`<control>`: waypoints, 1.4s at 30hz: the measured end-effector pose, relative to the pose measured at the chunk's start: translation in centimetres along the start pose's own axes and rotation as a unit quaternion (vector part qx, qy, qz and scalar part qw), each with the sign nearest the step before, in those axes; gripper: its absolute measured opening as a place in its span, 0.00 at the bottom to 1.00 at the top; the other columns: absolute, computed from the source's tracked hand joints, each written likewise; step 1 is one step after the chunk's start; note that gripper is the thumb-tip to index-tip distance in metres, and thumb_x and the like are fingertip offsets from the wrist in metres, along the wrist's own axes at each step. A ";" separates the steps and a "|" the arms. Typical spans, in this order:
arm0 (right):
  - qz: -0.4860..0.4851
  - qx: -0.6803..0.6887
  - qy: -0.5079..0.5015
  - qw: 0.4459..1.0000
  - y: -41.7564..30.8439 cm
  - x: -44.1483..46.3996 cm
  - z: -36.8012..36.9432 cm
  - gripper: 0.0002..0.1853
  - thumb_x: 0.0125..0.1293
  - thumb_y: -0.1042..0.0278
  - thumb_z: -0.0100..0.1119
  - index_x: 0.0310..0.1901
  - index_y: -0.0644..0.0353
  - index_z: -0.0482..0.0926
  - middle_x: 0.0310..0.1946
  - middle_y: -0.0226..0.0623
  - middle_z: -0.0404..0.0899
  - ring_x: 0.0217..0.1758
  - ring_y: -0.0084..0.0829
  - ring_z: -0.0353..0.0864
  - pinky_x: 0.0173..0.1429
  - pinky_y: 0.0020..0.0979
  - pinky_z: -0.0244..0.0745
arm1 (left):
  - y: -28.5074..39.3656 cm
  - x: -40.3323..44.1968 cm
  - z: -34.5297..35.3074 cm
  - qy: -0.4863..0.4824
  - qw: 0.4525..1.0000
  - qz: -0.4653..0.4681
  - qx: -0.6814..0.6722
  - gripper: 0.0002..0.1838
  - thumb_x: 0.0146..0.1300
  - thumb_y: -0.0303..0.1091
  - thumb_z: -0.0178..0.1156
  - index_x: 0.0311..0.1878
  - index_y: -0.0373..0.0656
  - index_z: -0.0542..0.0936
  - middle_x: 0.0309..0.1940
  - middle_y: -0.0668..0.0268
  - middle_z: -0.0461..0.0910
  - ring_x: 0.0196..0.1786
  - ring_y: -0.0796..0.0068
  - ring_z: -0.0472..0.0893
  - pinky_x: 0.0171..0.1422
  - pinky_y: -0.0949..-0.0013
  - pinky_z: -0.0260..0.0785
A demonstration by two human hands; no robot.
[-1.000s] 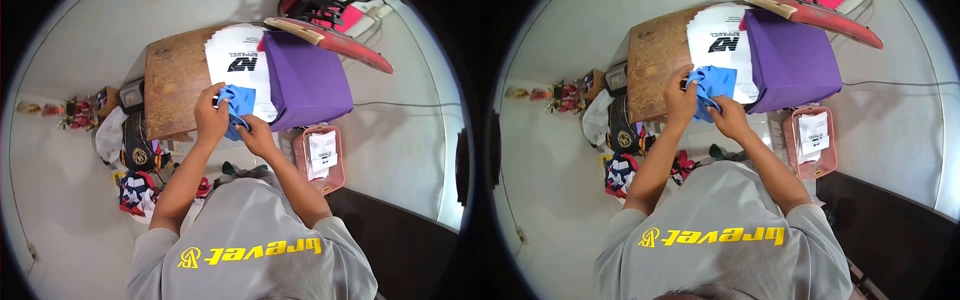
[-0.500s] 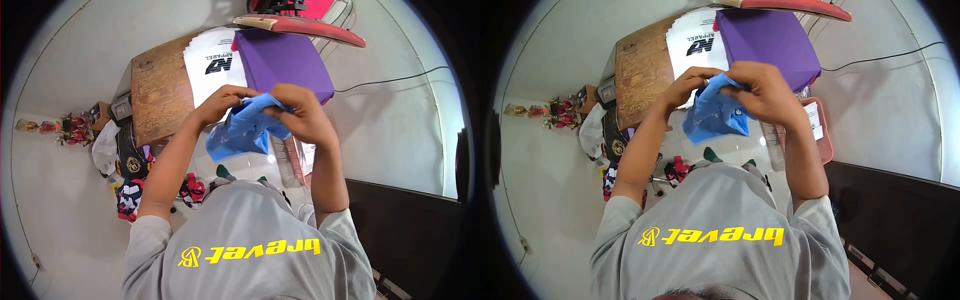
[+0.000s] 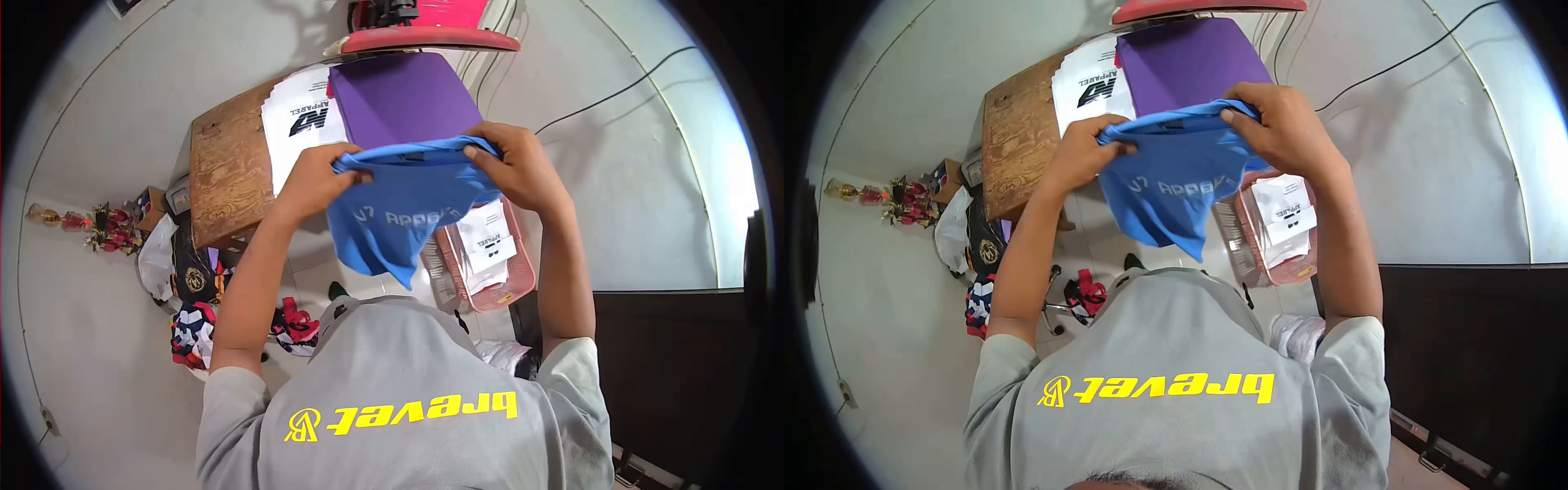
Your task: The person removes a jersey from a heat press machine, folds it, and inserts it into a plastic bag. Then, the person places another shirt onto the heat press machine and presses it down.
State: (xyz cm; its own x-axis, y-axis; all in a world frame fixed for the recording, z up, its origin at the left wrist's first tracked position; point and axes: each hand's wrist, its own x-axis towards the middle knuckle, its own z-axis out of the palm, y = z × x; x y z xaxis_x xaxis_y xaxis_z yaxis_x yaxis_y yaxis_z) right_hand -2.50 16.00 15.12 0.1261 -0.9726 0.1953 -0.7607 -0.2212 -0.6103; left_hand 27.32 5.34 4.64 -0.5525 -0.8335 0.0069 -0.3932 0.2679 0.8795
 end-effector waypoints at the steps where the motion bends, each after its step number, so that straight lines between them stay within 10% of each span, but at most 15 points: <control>1: 0.003 -0.001 -0.003 1.000 0.8 -0.3 -0.3 0.16 0.73 0.59 0.65 0.48 0.64 0.88 0.33 0.50 0.87 0.37 0.47 0.87 0.45 0.42 0.79 | 0.9 0.0 0.4 0.045 0.998 0.033 0.010 0.18 0.59 0.30 0.78 0.53 0.39 0.89 0.33 0.62 0.90 0.37 0.76 0.85 0.46 0.68 0.78; 6: -0.057 -0.078 -0.054 0.994 5.6 -1.5 -2.7 0.28 0.63 0.45 0.75 0.54 0.61 0.86 0.37 0.51 0.89 0.43 0.53 0.89 0.50 0.46 0.81 | 3.8 0.9 2.7 0.163 0.983 0.019 0.079 0.15 0.58 0.39 0.80 0.47 0.47 0.91 0.34 0.65 0.90 0.37 0.69 0.87 0.45 0.64 0.76; 13: -0.052 -0.209 -0.015 0.977 10.4 -1.2 -4.0 0.16 0.63 0.63 0.72 0.51 0.55 0.85 0.42 0.40 0.89 0.49 0.48 0.88 0.53 0.47 0.81 | 4.0 2.2 3.0 -0.061 0.994 -0.002 0.089 0.24 0.58 0.36 0.77 0.54 0.32 0.87 0.42 0.54 0.89 0.43 0.62 0.86 0.54 0.62 0.77; 21: 0.032 -0.233 -0.001 0.972 14.0 0.5 -4.3 0.18 0.66 0.47 0.72 0.47 0.51 0.87 0.34 0.38 0.89 0.42 0.50 0.88 0.46 0.49 0.81 | -1.3 6.9 3.1 -0.066 0.998 -0.007 -0.006 0.14 0.57 0.33 0.80 0.34 0.41 0.81 0.30 0.71 0.79 0.36 0.80 0.75 0.42 0.71 0.69; 28: 0.098 -0.183 -0.070 0.976 17.1 1.8 -6.7 0.18 0.59 0.53 0.76 0.42 0.57 0.86 0.31 0.44 0.86 0.38 0.50 0.85 0.44 0.45 0.76 | -1.4 11.2 1.3 -0.170 0.984 0.021 -0.048 0.25 0.55 0.41 0.81 0.52 0.37 0.85 0.41 0.64 0.87 0.46 0.76 0.82 0.54 0.69 0.74; 34: 0.081 -0.104 -0.142 0.981 19.6 2.9 -8.7 0.16 0.61 0.61 0.65 0.45 0.63 0.87 0.41 0.50 0.89 0.45 0.53 0.87 0.51 0.48 0.80 | 0.6 13.0 0.3 -0.012 0.983 0.020 0.181 0.12 0.61 0.35 0.72 0.46 0.42 0.88 0.38 0.58 0.90 0.43 0.62 0.88 0.51 0.61 0.77; 38: 0.030 -0.154 -0.002 0.988 22.1 4.7 -9.9 0.12 0.67 0.62 0.64 0.44 0.62 0.87 0.40 0.49 0.89 0.44 0.52 0.87 0.50 0.46 0.79 | 2.7 12.0 1.7 0.169 0.951 0.004 0.258 0.11 0.60 0.36 0.73 0.45 0.47 0.89 0.40 0.57 0.90 0.44 0.55 0.88 0.48 0.56 0.78; 42: 0.063 -0.129 -0.083 0.986 26.4 6.1 -8.8 0.15 0.73 0.56 0.62 0.49 0.60 0.86 0.42 0.51 0.88 0.47 0.56 0.85 0.53 0.50 0.78 | 2.4 11.2 2.4 0.088 0.976 -0.010 0.200 0.13 0.58 0.35 0.74 0.45 0.44 0.88 0.38 0.58 0.89 0.43 0.57 0.88 0.50 0.58 0.78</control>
State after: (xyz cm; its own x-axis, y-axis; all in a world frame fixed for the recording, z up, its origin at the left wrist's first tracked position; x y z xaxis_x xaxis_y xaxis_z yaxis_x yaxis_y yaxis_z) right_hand -27.37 4.85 6.95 0.1076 -0.9941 -0.0113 -0.9108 -0.0940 -0.4020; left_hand 18.44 -2.17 5.74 -0.4210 -0.9009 0.1050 -0.6774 0.3893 0.6241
